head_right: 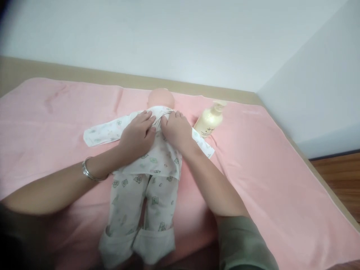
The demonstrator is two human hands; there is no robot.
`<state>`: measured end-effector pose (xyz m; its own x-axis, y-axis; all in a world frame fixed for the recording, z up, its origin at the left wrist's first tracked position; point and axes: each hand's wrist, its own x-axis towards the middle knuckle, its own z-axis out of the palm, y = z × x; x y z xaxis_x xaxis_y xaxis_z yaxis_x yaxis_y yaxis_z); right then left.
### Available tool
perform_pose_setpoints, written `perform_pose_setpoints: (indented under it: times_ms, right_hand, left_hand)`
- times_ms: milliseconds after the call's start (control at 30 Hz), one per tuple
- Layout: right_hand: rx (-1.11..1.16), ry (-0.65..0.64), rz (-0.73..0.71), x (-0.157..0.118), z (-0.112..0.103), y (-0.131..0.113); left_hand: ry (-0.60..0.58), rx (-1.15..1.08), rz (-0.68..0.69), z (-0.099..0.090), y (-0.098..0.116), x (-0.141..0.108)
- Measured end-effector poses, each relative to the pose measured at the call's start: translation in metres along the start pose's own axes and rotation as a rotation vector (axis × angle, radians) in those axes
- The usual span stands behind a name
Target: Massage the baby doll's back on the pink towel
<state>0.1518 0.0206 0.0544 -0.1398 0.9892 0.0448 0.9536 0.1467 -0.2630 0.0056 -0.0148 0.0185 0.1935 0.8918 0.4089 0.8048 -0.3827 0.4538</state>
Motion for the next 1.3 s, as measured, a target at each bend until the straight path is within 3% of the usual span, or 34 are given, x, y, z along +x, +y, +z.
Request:
perform_pose_setpoints:
  times_ms: [200, 333, 467, 567, 733, 833, 933, 1133, 1300]
  right_hand:
    - [-0.158, 0.143, -0.206, -0.04, 0.013, -0.022]
    - [-0.086, 0.151, -0.337, -0.035, 0.013, -0.018]
    - [0.01, 0.055, -0.181, -0.009, 0.006, -0.006]
    - [0.086, 0.055, -0.077, 0.003, 0.005, -0.002]
    - [-0.024, 0.072, -0.093, -0.021, 0.008, -0.018]
    - [-0.091, 0.012, -0.152, -0.042, 0.006, -0.033]
    - [-0.074, -0.02, -0.194, -0.042, 0.004, -0.033]
    - [0.1, 0.042, -0.122, -0.002, 0.008, 0.001]
    - [0.119, 0.222, -0.223, -0.012, 0.008, -0.006]
  left_hand:
    - [-0.064, -0.041, -0.11, -0.01, -0.019, 0.03]
    - [-0.035, -0.013, -0.114, -0.008, -0.02, 0.028]
    - [0.058, -0.022, 0.022, 0.0, -0.01, 0.009]
    - [0.043, -0.075, 0.021, 0.0, -0.009, 0.006]
    - [0.011, -0.154, -0.177, -0.005, -0.022, 0.022]
    - [0.021, -0.194, -0.192, -0.003, -0.028, 0.027]
    - [0.037, -0.224, -0.181, -0.001, -0.029, 0.024]
    - [0.091, -0.261, -0.18, 0.004, -0.029, 0.021]
    - [0.107, -0.278, -0.194, 0.003, -0.029, 0.022]
